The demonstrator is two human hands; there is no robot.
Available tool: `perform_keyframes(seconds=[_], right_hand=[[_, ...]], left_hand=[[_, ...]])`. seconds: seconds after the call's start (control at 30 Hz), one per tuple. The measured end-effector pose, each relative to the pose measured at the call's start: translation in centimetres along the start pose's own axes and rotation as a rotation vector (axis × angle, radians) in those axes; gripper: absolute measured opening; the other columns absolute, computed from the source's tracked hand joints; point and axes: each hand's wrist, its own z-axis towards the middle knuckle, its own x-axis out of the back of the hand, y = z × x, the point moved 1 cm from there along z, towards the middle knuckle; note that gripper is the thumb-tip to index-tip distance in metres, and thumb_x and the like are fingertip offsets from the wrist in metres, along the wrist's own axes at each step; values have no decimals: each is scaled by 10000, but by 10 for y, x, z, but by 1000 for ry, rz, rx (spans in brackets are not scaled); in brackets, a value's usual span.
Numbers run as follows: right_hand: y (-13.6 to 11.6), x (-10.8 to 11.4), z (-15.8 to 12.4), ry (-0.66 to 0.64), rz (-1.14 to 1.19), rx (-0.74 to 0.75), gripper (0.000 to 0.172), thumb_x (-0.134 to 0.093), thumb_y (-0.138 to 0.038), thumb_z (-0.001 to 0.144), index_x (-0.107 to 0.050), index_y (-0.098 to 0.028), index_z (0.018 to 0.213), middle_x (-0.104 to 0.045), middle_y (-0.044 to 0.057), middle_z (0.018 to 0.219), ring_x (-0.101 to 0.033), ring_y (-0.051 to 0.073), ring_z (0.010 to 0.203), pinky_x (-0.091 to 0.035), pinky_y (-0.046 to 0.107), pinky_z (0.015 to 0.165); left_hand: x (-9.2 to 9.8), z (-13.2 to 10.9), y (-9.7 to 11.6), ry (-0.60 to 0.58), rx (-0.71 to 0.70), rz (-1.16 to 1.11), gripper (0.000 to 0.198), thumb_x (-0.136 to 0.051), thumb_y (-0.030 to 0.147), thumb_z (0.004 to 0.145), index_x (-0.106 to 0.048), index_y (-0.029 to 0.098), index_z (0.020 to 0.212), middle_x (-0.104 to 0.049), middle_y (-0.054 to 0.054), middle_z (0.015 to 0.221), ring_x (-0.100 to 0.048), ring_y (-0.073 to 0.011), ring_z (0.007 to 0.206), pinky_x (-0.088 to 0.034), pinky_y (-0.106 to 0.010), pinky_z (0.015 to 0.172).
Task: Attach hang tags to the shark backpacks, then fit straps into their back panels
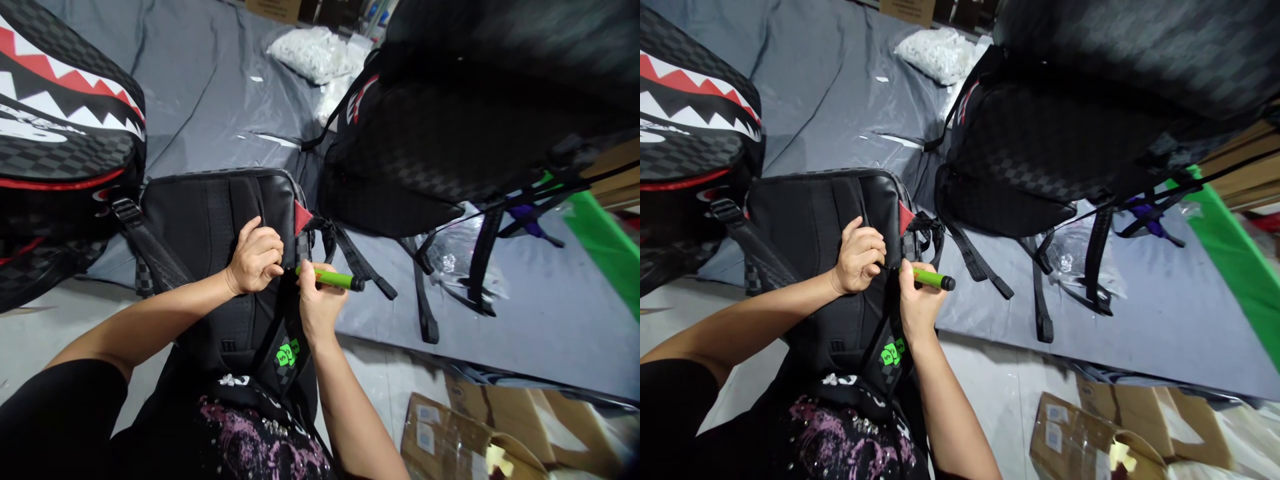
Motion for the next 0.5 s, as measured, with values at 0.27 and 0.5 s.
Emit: perform_keyframes(seconds=[0.27, 0.5], right_hand=[[-2, -1, 0, -9, 6, 2, 305, -624, -461, 851, -642, -174, 750, -628, 1, 631, -572, 152, 569, -472, 286, 580], [-2, -1, 7, -74, -58, 33, 327, -620, -472, 857, -629, -177, 716, -642, 7, 630, -596, 164, 582, -473, 304, 625]], left_hand=[[0, -1, 0, -9, 5, 17, 604, -223, 521, 1014, -610, 211, 670, -663, -22, 769, -611, -187, 948, -264, -469, 1160], [0, 0, 1, -5, 4, 32, 607, -222, 527, 1013, -605, 208, 667, -666, -23, 769, -618, -185, 942, -274, -463, 1153]])
